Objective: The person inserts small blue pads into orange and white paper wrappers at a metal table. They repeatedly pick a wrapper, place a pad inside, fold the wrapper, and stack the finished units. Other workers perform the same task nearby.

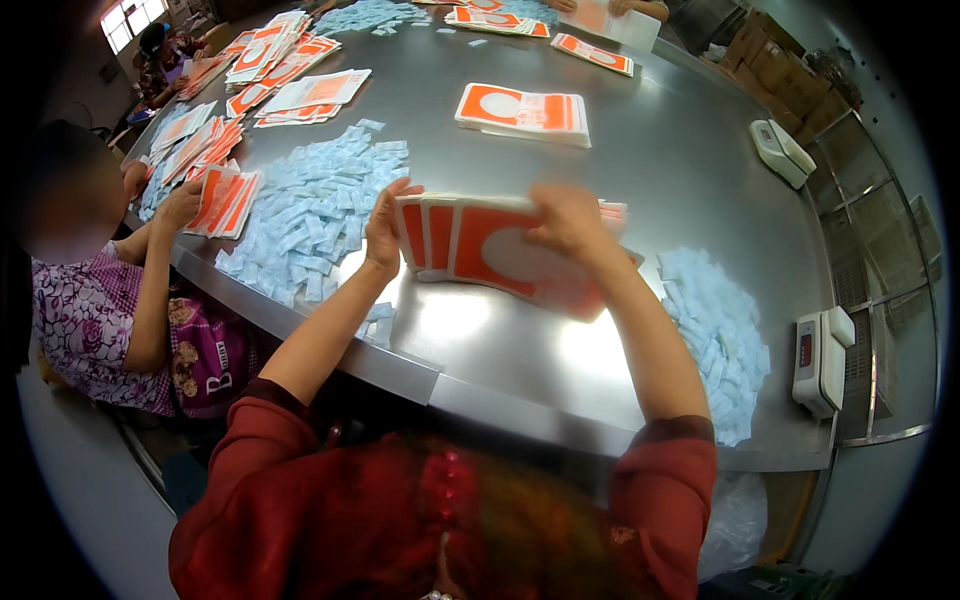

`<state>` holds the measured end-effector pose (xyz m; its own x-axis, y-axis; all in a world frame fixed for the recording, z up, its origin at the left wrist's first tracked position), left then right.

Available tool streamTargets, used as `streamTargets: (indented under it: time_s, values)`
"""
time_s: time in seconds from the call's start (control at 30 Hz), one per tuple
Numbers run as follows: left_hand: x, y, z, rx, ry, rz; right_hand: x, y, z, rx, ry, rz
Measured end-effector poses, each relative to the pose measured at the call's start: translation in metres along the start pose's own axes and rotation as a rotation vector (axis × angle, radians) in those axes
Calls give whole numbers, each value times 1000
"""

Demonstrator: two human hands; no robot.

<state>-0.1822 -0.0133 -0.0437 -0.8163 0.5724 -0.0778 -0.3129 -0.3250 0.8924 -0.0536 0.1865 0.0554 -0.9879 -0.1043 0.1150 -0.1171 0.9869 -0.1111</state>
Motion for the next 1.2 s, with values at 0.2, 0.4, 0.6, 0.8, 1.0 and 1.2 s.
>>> streamTargets:
  time_s: [0.2,0.4,0.6,0.8,1.0,1.2]
  values:
    - [11,-11,42,114,-121,62,-9,-1,1,61,87,-66]
    - [-2,27,36,556,70,285,-11,0,8,32,58,-26]
    - [-24,36,152,1988,-265,360,-19,-14,1,-11,106,-66]
    - [22,21,163,1920,-301,278,-77,-85,-28,-363,781,-426]
    - [24,20,171,1880,-459,439,-127,-38,74,623,33,318]
    - [-4,54,161,1737,-511,530,-129,-8,58,414,328,213]
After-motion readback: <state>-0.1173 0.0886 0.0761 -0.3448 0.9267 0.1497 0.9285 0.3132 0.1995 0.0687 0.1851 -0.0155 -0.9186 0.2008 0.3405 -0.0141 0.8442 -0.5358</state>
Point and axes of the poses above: each hand's wrist, its own x-axis towards the middle knuckle, its own z-axis out of the palm, y = z × x, the point moved 6 cm from there along x, towards the middle knuckle, and after that the axes turned 14 degrees about -z, right-handed, at the moved point
